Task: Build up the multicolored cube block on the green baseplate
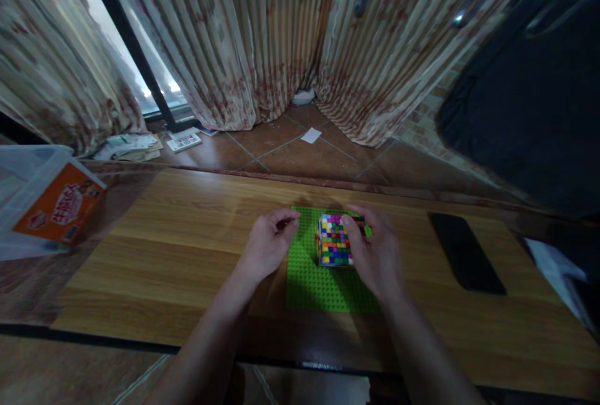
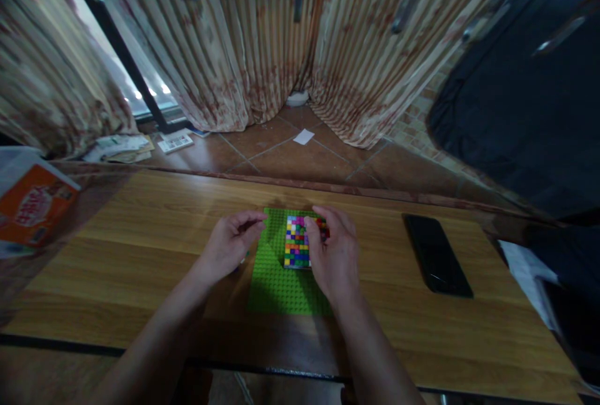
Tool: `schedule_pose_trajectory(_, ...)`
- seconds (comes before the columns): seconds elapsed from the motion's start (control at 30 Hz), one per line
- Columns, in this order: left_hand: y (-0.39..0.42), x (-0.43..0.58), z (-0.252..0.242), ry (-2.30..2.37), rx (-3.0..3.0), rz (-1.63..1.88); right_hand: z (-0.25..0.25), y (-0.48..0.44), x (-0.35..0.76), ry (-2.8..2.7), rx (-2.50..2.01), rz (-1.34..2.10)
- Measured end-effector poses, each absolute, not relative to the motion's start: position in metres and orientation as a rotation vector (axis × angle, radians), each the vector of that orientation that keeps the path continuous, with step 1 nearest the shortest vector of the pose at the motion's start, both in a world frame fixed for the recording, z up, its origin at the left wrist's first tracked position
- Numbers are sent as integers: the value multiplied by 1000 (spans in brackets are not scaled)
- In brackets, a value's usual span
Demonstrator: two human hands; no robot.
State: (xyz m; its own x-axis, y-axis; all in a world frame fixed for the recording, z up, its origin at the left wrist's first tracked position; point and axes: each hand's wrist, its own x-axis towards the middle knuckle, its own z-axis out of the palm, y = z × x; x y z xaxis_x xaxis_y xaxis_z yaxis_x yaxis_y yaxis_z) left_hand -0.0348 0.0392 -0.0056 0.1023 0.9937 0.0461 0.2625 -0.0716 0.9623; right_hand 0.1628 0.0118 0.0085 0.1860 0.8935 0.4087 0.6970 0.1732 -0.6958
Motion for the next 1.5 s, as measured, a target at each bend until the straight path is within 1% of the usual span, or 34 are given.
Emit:
schedule_pose_trajectory(0.3, 39, -33, -5, 1297, 1486, 1037, 8, 20, 164, -1640, -1702, 424)
schedule_pose_trajectory(0.93, 37, -33, -8, 1304, 1492, 1037, 5, 21, 162, -1648, -1719, 353)
schedule_pose_trajectory(1.1, 37, -34, -7, 1308, 1505, 1041, 4, 22, 165, -1596, -1703, 448)
schedule_pose_trajectory(1.17, 37, -37, -5, 1310, 1507, 1046, 7, 20, 166, -1539, -1671, 406)
schedule_pose_trajectory(1.3, 41, -45, 2, 1336, 1473, 1108, 24, 6, 159, -1475, -1517, 72)
schedule_pose_trajectory(1.33, 42, -47, 2, 1360, 1455, 1131, 28, 0, 154, -1488, -1475, 32)
schedule_pose_trajectory(1.4, 45, -52, 2, 1409, 1412, 1181, 31, -14, 139, -1590, -1364, 43)
schedule_pose_trajectory(1.5, 48, -57, -2, 1422, 1377, 1245, 20, -32, 112, -1932, -1162, 240)
